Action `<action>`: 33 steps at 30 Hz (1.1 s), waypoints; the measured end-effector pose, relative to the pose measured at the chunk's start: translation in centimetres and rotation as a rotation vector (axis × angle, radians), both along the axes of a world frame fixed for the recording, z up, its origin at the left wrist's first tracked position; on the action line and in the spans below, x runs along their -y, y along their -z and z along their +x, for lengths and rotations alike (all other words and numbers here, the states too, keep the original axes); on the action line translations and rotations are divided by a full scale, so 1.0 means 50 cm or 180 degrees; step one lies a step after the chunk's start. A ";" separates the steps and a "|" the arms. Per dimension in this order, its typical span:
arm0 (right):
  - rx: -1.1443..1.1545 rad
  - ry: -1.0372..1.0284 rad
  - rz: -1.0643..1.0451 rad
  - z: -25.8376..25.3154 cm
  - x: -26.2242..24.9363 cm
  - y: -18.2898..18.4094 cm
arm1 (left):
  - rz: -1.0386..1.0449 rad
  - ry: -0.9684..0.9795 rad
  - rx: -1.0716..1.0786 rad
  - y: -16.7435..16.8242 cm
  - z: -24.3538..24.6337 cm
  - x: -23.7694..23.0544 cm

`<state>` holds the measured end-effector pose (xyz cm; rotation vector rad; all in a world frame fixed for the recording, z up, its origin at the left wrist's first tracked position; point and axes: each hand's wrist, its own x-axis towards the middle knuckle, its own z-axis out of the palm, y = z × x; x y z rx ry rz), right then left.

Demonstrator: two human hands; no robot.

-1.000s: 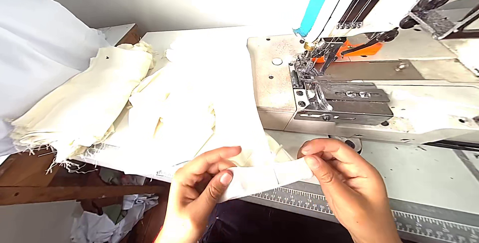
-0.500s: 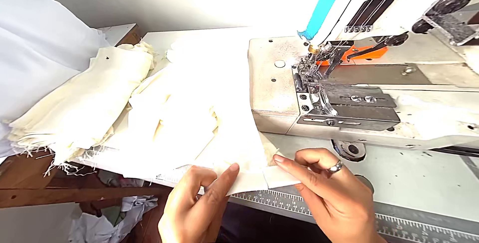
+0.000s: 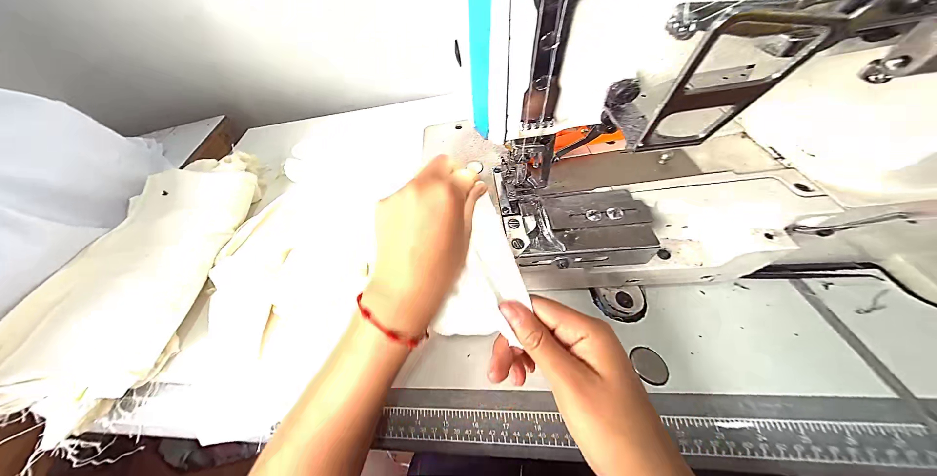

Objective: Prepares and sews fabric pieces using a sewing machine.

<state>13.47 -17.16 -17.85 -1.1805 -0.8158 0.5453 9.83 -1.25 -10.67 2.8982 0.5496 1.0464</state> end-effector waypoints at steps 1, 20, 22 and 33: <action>0.0020 0.0114 0.0060 0.008 -0.004 -0.002 | -0.0364 -0.0014 -0.0227 -0.011 0.020 -0.013; 0.0950 0.0749 -0.0203 0.089 0.022 -0.020 | -0.0100 0.1334 0.0165 -0.048 0.008 -0.061; 0.1747 0.1082 0.0067 0.122 0.044 -0.030 | 0.0312 0.1886 -0.0095 -0.054 -0.022 -0.043; 0.3815 0.0325 -0.0269 0.211 -0.016 -0.112 | 0.1274 0.2299 -0.0973 -0.144 -0.008 -0.043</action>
